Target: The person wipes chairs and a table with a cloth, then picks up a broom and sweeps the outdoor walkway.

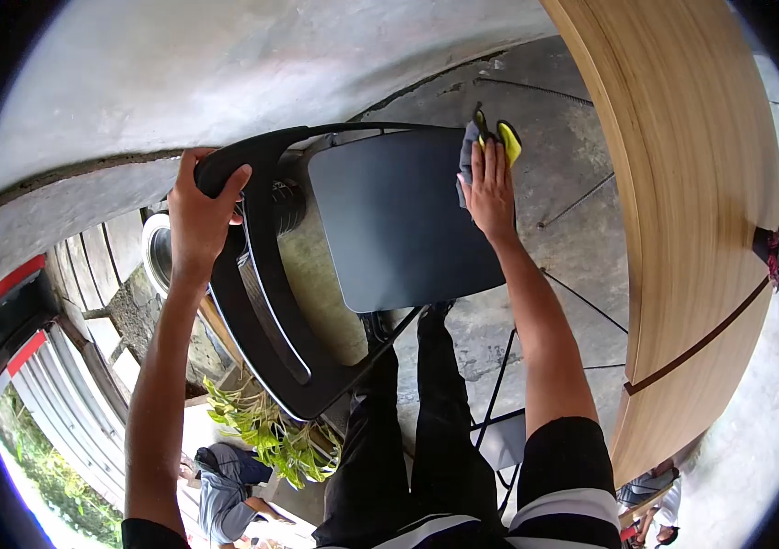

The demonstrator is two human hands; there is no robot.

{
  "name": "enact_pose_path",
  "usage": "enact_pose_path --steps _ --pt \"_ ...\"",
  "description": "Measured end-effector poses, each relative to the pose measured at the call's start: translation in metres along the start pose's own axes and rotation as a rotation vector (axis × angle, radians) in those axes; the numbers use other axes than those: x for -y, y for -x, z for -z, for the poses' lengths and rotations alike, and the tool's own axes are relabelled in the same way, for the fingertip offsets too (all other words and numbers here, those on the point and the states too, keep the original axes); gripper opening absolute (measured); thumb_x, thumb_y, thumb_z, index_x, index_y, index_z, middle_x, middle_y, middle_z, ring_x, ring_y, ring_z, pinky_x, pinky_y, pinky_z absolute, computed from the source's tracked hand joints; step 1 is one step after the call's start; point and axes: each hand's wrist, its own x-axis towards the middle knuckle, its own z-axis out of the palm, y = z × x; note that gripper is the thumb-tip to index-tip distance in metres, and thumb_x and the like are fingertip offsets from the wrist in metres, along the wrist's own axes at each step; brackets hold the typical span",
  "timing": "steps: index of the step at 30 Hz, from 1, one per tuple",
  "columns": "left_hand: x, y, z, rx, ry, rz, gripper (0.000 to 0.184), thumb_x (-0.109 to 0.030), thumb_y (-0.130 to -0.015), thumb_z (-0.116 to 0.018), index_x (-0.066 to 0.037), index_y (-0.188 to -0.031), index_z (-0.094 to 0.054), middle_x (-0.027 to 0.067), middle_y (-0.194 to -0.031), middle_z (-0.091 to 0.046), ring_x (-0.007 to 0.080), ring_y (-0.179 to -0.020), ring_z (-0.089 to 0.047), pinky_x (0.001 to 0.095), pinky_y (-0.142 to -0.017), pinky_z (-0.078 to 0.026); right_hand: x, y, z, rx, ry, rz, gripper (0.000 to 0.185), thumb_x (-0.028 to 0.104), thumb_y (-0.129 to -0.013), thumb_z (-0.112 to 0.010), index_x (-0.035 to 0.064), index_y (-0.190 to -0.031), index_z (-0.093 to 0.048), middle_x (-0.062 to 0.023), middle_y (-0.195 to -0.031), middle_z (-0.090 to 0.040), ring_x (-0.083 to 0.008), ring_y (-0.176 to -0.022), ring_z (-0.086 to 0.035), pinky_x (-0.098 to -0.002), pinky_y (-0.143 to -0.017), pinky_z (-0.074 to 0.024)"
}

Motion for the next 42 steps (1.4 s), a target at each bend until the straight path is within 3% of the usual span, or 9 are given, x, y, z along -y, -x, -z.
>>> enact_pose_path --steps 9,14,18,22,25,30,33,38,42 --pt "0.004 0.000 -0.002 0.019 0.023 -0.026 0.037 -0.021 -0.090 -0.081 -0.002 -0.113 -0.059 0.0091 -0.086 -0.073 0.0135 -0.072 -0.071 0.0279 -0.052 -0.059 0.021 0.131 0.009 0.049 -0.001 -0.314 0.072 0.032 -0.101 -0.062 -0.0026 -0.156 -0.031 -0.0333 -0.154 -0.033 -0.0508 -0.143 -0.035 -0.0538 -0.120 -0.0316" --pt "0.005 0.001 -0.001 -0.020 0.041 -0.073 0.034 -0.020 -0.090 -0.079 -0.001 -0.109 -0.058 0.0096 -0.077 -0.070 0.0144 -0.060 -0.067 0.0292 -0.051 -0.056 0.050 0.186 0.025 0.071 -0.016 -0.363 0.073 0.031 -0.101 -0.063 -0.0030 -0.156 -0.030 -0.0330 -0.154 -0.032 -0.0510 -0.144 -0.033 -0.0550 -0.120 -0.0315" --pt "0.007 0.000 -0.001 -0.004 0.046 -0.073 0.034 -0.020 -0.090 -0.079 0.000 -0.109 -0.058 0.0099 -0.076 -0.070 0.0150 -0.059 -0.068 0.0293 -0.051 -0.056 0.067 0.225 0.037 0.133 -0.049 -0.399 0.074 0.029 -0.101 -0.064 -0.0033 -0.157 -0.028 -0.0328 -0.154 -0.032 -0.0501 -0.143 -0.034 -0.0544 -0.119 -0.0324" --pt "0.009 -0.001 0.000 0.001 0.031 -0.072 0.035 -0.021 -0.090 -0.079 0.000 -0.110 -0.058 0.0098 -0.077 -0.071 0.0150 -0.062 -0.069 0.0289 -0.051 -0.057 0.069 0.237 0.043 0.107 -0.189 -0.453 0.068 0.028 -0.100 -0.067 -0.0013 -0.153 -0.036 -0.0317 -0.145 -0.039 -0.0496 -0.132 -0.044 -0.0548 -0.113 -0.0382" --pt "0.010 -0.001 0.001 0.016 0.017 -0.046 0.037 -0.021 -0.091 -0.080 -0.001 -0.113 -0.058 0.0093 -0.082 -0.072 0.0142 -0.067 -0.071 0.0278 -0.051 -0.058 0.055 0.201 0.085 0.017 -0.613 -0.878 0.055 0.027 -0.099 -0.068 0.0006 -0.141 -0.046 -0.0282 -0.132 -0.046 -0.0480 -0.119 -0.051 -0.0537 -0.104 -0.0434" --pt "0.010 -0.001 0.000 0.004 0.033 -0.075 0.035 -0.022 -0.091 -0.078 -0.002 -0.109 -0.057 0.0103 -0.075 -0.071 0.0166 -0.057 -0.068 0.0303 -0.051 -0.055 0.053 0.153 0.111 -0.127 -0.477 -0.755 0.050 0.036 -0.098 -0.070 0.0019 -0.130 -0.050 -0.0253 -0.124 -0.050 -0.0477 -0.114 -0.053 -0.0526 -0.098 -0.0454" --pt "0.007 -0.001 0.002 -0.005 0.019 -0.078 0.035 -0.023 -0.091 -0.077 -0.002 -0.109 -0.056 0.0102 -0.075 -0.071 0.0170 -0.056 -0.068 0.0307 -0.050 -0.054 0.062 0.145 0.078 0.235 -0.260 -0.734 0.060 0.046 -0.095 -0.071 0.0019 -0.129 -0.049 -0.0264 -0.124 -0.050 -0.0476 -0.117 -0.051 -0.0531 -0.098 -0.0455" --pt "0.009 0.000 0.005 0.033 -0.013 -0.027 0.035 -0.021 -0.091 -0.079 -0.001 -0.111 -0.059 0.0094 -0.082 -0.071 0.0134 -0.068 -0.070 0.0278 -0.052 -0.058 0.081 0.136 0.087 0.329 -0.087 -0.807 0.069 0.054 -0.091 -0.073 0.0023 -0.130 -0.049 -0.0284 -0.123 -0.049 -0.0483 -0.119 -0.050 -0.0566 -0.097 -0.0450" --pt "0.010 -0.001 0.004 0.026 0.000 -0.047 0.035 -0.021 -0.091 -0.079 -0.001 -0.111 -0.058 0.0095 -0.083 -0.072 0.0134 -0.069 -0.070 0.0280 -0.053 -0.059 0.084 0.139 0.104 0.327 -0.024 -0.624 0.073 0.057 -0.089 -0.073 0.0008 -0.128 -0.048 -0.0299 -0.125 -0.048 -0.0479 -0.123 -0.047 -0.0569 -0.098 -0.0458"
